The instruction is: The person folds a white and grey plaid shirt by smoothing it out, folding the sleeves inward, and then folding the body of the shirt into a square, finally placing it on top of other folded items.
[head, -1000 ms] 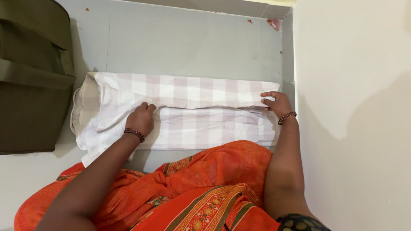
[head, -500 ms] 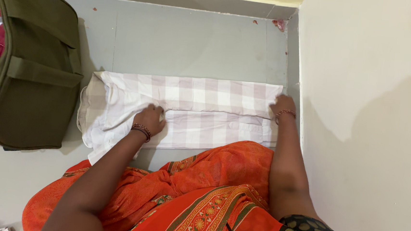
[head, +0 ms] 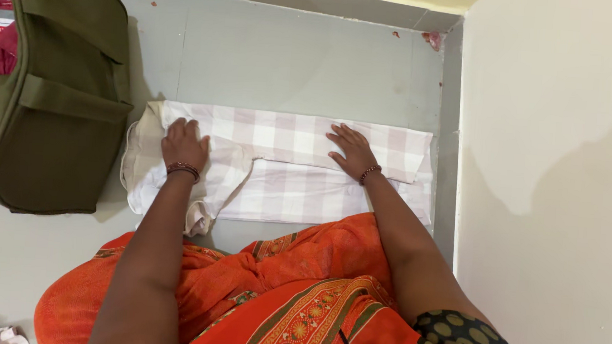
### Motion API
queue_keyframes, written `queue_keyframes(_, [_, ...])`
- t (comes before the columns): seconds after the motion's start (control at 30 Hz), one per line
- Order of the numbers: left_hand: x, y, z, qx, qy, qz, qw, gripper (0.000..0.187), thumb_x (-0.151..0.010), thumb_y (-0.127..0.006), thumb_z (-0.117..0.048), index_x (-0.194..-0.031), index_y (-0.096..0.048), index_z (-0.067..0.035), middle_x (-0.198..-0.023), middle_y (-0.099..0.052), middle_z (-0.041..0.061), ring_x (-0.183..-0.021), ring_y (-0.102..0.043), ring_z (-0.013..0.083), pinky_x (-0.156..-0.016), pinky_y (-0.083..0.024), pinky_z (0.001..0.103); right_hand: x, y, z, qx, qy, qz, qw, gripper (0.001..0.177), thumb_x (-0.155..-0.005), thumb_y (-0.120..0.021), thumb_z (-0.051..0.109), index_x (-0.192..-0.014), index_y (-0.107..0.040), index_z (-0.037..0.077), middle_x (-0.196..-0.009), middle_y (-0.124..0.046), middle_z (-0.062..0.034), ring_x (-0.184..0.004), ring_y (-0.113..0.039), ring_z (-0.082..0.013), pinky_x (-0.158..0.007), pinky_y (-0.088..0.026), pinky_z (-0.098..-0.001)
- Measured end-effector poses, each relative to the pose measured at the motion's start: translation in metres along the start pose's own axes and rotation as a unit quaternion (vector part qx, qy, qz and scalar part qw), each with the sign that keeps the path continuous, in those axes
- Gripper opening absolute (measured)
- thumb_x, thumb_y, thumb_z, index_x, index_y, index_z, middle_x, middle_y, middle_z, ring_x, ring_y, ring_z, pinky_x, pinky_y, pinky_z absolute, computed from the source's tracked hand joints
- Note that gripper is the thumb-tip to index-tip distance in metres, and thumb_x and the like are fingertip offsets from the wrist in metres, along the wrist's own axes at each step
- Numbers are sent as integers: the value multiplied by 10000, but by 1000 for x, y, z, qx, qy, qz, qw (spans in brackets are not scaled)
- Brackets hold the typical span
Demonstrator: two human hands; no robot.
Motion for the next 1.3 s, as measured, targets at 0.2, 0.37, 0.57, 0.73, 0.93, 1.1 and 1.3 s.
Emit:
queue_keyframes(0.2, [-13, 23, 38, 57, 147, -63, 985, 339, -933, -737, -201, -1236, -647, -77, -1362, -549, 158, -1296, -523, 338, -1071, -492, 450, 2, 8, -8, 45, -3, -16, 999, 540, -985, -607, 431, -1474, -528, 216, -1632, -378, -31, -1530, -275, -254, -1250, -201, -479])
queue_keyframes(0.37, [-26, 31, 68, 94, 219, -39, 970, 522, -869, -780, -194, -1367, -628, -244, -1274, -557, 170, -1226, -522, 374, -953, -497, 485, 3, 8, -9, 44, -1, -27, 999, 536, -986, -602, 414, -1477, -530, 210, -1633, -392, -25, -1537, -288, -257, -1261, -209, -477])
queue_keyframes(0.57, [-46, 9, 89, 185, 240, 24, 953, 287, -976, -721, -204, -1255, -751, -265, -1316, -701, 114, -1156, -671, 308, -994, -545, 415, 3, 9, -9, 52, -3, -30, 998, 515, -997, -597, 404, -1471, -540, 211, -1626, -400, -37, -1532, -290, -264, -1255, -218, -483])
queue_keyframes(0.73, [-51, -21, 111, 186, 235, -20, 954, 309, -936, -645, -14, -1156, -797, -169, -1371, -699, 62, -1196, -688, 250, -1022, -577, 356, 3, 6, -12, 55, -12, -30, 998, 497, -997, -586, 401, -1460, -551, 222, -1626, -404, -28, -1533, -292, -258, -1257, -220, -480])
queue_keyframes(0.93, [-62, -22, 85, 68, 165, 43, 983, 674, -886, -621, -60, -1533, -463, -161, -1604, -358, 102, -1400, -376, 374, -1099, -357, 574, 3, 7, -10, 58, -10, -31, 998, 491, -1002, -573, 396, -1458, -551, 215, -1626, -411, -36, -1533, -298, -260, -1258, -220, -479])
queue_keyframes(1.1, [-64, -20, 89, 93, 177, 44, 979, 741, -876, -610, -134, -1578, -372, -118, -1634, -313, 107, -1450, -321, 378, -1147, -304, 570, 3, 7, -10, 54, -6, -34, 998, 507, -1000, -578, 393, -1467, -543, 198, -1624, -409, -48, -1529, -298, -269, -1254, -220, -480])
queue_keyframes(1.3, [-64, -13, 83, 139, 220, 70, 963, 723, -866, -602, -111, -1560, -399, -85, -1641, -311, 162, -1499, -304, 373, -1224, -284, 490, 3, 8, -10, 56, -13, -35, 998, 500, -995, -580, 381, -1463, -547, 208, -1626, -411, -40, -1531, -300, -266, -1256, -224, -479])
Point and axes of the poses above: each hand's wrist, its own x-axis away from the middle knuckle, its own y-axis out of the back of the hand, z = x × y, the point moved 10 cm from there along -x, towards the middle knuckle
